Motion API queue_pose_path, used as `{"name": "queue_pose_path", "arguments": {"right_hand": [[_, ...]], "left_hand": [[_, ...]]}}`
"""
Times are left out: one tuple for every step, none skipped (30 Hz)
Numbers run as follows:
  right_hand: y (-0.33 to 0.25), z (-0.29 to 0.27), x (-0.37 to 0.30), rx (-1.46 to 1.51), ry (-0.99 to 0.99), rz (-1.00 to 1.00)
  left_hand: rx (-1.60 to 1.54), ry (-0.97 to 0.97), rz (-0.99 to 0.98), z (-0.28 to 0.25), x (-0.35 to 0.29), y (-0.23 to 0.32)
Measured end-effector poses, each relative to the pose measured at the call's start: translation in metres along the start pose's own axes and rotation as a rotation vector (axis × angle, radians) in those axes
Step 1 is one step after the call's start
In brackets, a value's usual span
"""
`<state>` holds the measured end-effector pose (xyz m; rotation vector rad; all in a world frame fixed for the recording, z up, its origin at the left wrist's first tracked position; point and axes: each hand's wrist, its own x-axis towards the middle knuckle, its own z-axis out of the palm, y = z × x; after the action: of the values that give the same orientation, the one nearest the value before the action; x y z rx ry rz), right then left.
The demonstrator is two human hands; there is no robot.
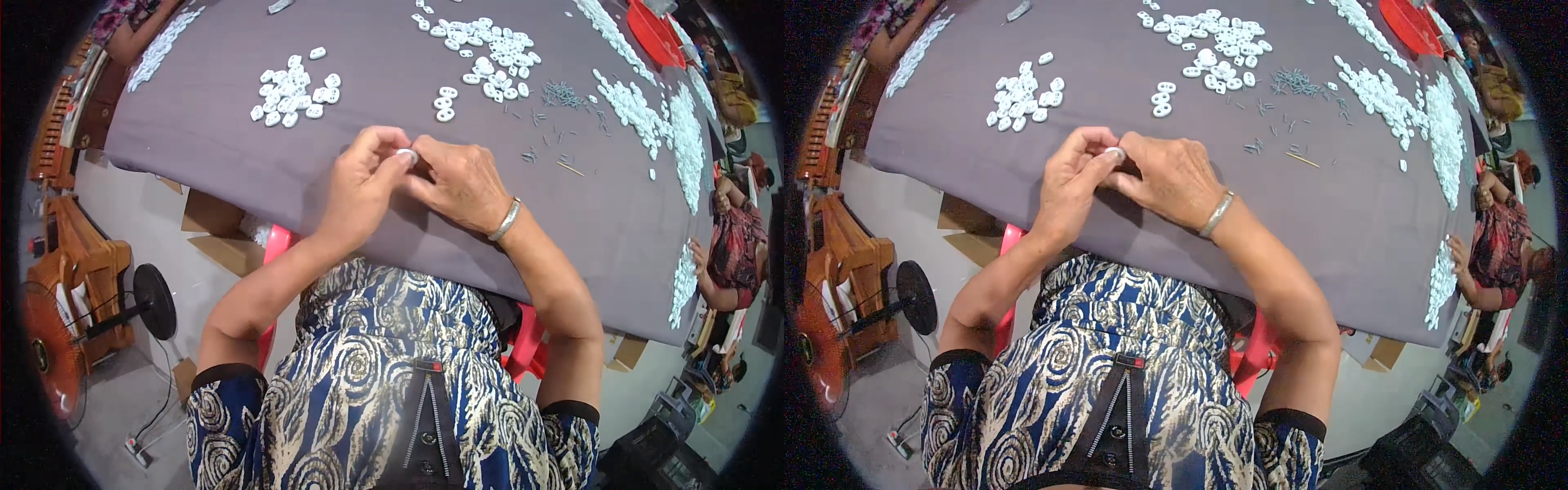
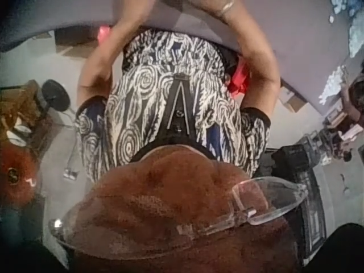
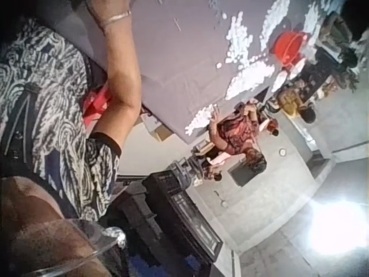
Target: The person assembles small plastic components together by hand and places the assembled pieces onto the table.
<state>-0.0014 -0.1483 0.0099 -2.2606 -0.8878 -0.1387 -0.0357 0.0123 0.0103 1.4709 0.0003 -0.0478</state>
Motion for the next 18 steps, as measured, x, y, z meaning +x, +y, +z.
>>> {"name": "queue_pose_path", "arguments": {"right_hand": [[-0.001, -0.005, 0.002, -0.003, -0.002, -0.004], [-0.003, -0.011, 0.004, 0.067, 0.004, 0.051], [-0.003, -0.016, 0.004, 0.136, 0.008, 0.107], [0.004, -0.016, 0.003, 0.109, 0.109, 0.136], [0.013, -0.017, 0.003, 0.102, 0.112, 0.139], [0.023, -0.019, 0.004, 0.055, 0.207, 0.186], [0.031, -0.022, 0.007, 0.012, 0.298, 0.227], [0.04, -0.03, 0.006, -0.079, 0.31, 0.243], [0.048, -0.042, 0.003, -0.1, 0.31, 0.259], [0.055, -0.054, 0.001, -0.137, 0.284, 0.319], [0.059, -0.064, 0.001, -0.165, 0.252, 0.368], [0.06, -0.076, 0.0, -0.127, 0.26, 0.422], [0.061, -0.087, -0.002, -0.134, 0.257, 0.426], [0.062, -0.097, -0.005, -0.094, 0.215, 0.476], [0.064, -0.104, -0.007, -0.052, 0.174, 0.523], [0.069, -0.107, -0.01, -0.059, 0.18, 0.503], [0.071, -0.106, -0.01, -0.062, 0.183, 0.499], [0.074, -0.106, -0.009, -0.051, 0.182, 0.513]], "left_hand": [[0.029, 0.01, -0.04, -0.006, 0.0, 0.003], [0.138, 0.025, 0.029, -0.013, 0.006, 0.002], [0.21, 0.029, 0.021, -0.02, 0.01, 0.005], [0.328, 0.039, 0.071, -0.028, 0.016, 0.006], [0.449, 0.049, 0.122, -0.039, 0.023, 0.008], [0.443, 0.042, 0.125, -0.051, 0.03, 0.01], [0.556, 0.136, 0.174, -0.065, 0.035, 0.012], [0.655, 0.211, 0.222, -0.072, 0.041, 0.011], [0.636, 0.192, 0.223, -0.078, 0.048, 0.012], [0.741, 0.228, 0.311, -0.085, 0.052, 0.014], [0.852, 0.277, 0.397, -0.089, 0.053, 0.018], [0.846, 0.277, 0.392, -0.087, 0.054, 0.022], [0.751, 0.3, 0.351, -0.085, 0.055, 0.026], [0.659, 0.323, 0.31, -0.083, 0.055, 0.028], [0.654, 0.325, 0.31, -0.077, 0.055, 0.028], [0.579, 0.221, 0.329, -0.065, 0.055, 0.028], [0.509, 0.121, 0.347, -0.053, 0.055, 0.03], [0.562, 0.055, 0.332, -0.043, 0.055, 0.029]]}}
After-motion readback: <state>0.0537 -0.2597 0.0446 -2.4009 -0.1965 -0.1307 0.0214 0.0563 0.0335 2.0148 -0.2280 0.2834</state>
